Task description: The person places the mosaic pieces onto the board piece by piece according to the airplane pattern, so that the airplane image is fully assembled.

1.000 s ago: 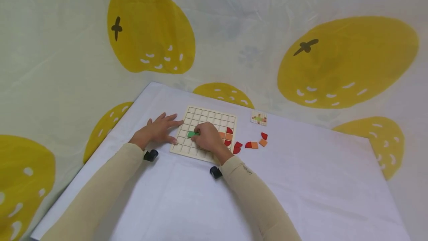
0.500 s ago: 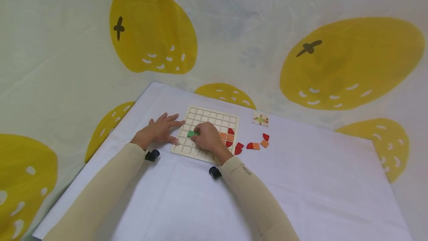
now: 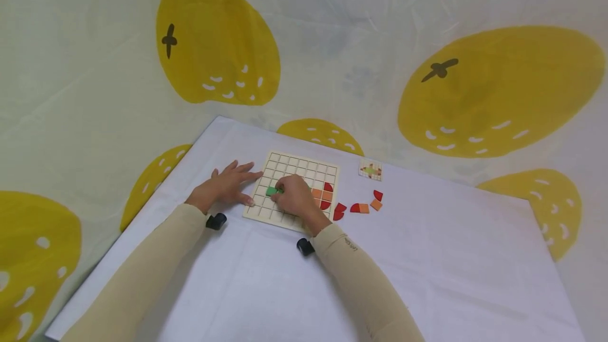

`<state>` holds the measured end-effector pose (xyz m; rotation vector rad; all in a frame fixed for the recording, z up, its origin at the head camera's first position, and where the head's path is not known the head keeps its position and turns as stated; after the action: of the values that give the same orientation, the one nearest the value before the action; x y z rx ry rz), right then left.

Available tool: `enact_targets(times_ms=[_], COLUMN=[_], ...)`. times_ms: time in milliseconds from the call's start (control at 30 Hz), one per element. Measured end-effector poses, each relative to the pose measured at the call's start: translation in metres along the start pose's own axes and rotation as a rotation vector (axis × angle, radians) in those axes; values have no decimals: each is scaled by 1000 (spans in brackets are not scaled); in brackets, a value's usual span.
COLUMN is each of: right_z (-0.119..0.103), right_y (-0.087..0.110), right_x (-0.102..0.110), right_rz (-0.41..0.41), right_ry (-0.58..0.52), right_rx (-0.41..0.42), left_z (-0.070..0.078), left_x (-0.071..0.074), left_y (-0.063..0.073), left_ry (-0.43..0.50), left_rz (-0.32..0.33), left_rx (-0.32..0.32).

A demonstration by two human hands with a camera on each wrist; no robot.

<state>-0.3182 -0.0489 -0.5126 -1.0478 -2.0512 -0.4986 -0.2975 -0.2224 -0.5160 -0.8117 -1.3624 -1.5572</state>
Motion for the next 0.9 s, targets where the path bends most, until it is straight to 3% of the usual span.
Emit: enact_targets(times_ms=[900], right_z=[-1], right_y=[1], right_x=[4], right_rz=[58], right_ry=[2], right_rx=[12], left_z=[-1], left_x=[0], left_y=[-3], left_ry=[17], left_rz=[5], left_rx=[-7])
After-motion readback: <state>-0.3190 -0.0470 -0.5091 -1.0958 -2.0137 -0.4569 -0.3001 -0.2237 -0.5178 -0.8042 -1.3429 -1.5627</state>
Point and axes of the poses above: each hand's wrist, its own y-axis away from the middle knuckle, its own x-axis out of the back of the hand, z = x × y, the point moved 8 cm from there along -y, towards the middle knuckle, and after that the axes turned 10 degrees about x, right-handed, at the moved point
